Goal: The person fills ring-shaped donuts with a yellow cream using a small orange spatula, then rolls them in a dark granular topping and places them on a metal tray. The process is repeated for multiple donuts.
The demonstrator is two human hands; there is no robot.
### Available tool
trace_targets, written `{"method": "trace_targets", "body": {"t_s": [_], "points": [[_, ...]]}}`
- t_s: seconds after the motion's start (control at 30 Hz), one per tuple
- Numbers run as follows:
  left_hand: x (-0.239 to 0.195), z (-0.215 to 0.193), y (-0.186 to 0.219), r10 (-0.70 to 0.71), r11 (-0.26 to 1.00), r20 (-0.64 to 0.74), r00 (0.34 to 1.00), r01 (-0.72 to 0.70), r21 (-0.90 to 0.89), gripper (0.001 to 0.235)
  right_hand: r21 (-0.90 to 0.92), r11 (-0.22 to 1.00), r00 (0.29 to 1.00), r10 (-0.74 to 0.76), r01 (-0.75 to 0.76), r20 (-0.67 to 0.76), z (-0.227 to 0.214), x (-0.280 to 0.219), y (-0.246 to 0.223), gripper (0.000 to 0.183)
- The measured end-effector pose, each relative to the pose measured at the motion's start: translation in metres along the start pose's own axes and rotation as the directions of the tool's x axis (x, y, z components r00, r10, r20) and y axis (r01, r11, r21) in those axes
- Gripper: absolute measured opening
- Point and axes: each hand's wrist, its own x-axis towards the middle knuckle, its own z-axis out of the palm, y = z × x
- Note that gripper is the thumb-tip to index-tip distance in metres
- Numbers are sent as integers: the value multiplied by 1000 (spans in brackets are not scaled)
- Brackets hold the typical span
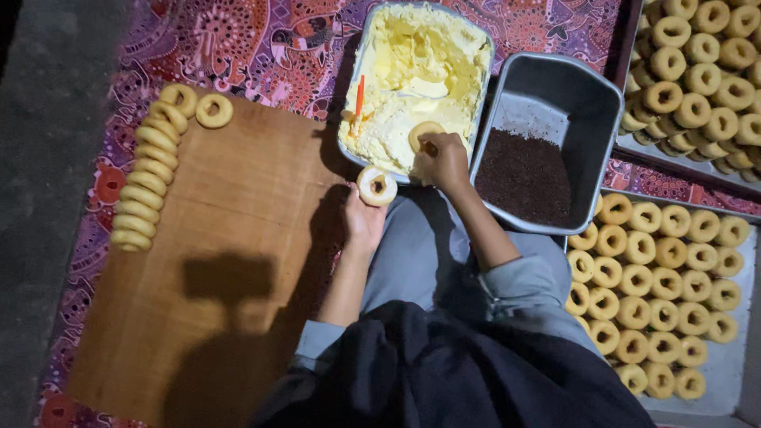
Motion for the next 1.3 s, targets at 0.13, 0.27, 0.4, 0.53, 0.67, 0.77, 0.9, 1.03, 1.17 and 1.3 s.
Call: {"method": "trace_targets", "body": {"t_s": [0.13, 0.27, 0.4, 0.53, 0.67, 0.77, 0.9, 1.03, 1.17, 1.3], "points": [[-7, 10, -1, 6, 1000, 45, 999, -5, -29, 52, 271, 935, 958, -265, 228, 107, -15, -13, 2, 30], [-12, 26, -4, 27, 1000, 95, 995, -27, -3, 51, 286, 907, 919, -361, 308, 156, -43, -47, 3, 31], [-10, 54, -41, -108, 986, 107, 988, 93, 138, 49, 249, 925, 954, -301, 288, 13, -84, -53, 31, 32], [1, 78, -103, -360, 903, 90, 929, 323, 283, 43, 106, 982, 962, -129, 158, -240, -110, -52, 102, 23], [37, 98, -158, -394, 537, 61, 917, 175, 825, 30, -192, 951, 952, 198, -244, -233, -130, -61, 201, 14], [62, 117, -201, -219, 28, 457, 862, -463, 886, 26, -172, 955, 964, 216, -241, -154, -133, -69, 257, 15], [79, 123, -231, -363, -327, 551, 751, -657, 680, 23, 808, 498, 708, 690, -316, -148, -131, -78, 286, 18], [88, 123, -244, -380, -391, 356, 854, -497, 775, 24, 948, -184, 715, 622, -260, 317, -146, -85, 275, 22], [76, 106, -246, -397, 649, -100, 912, 356, 673, 35, 727, 660, 809, 524, -189, -265, -154, -90, 234, 25], [56, 104, -244, -569, 786, 29, 822, 533, 312, 41, 167, 984, 860, 30, 65, -509, -162, -95, 179, 29]]}}
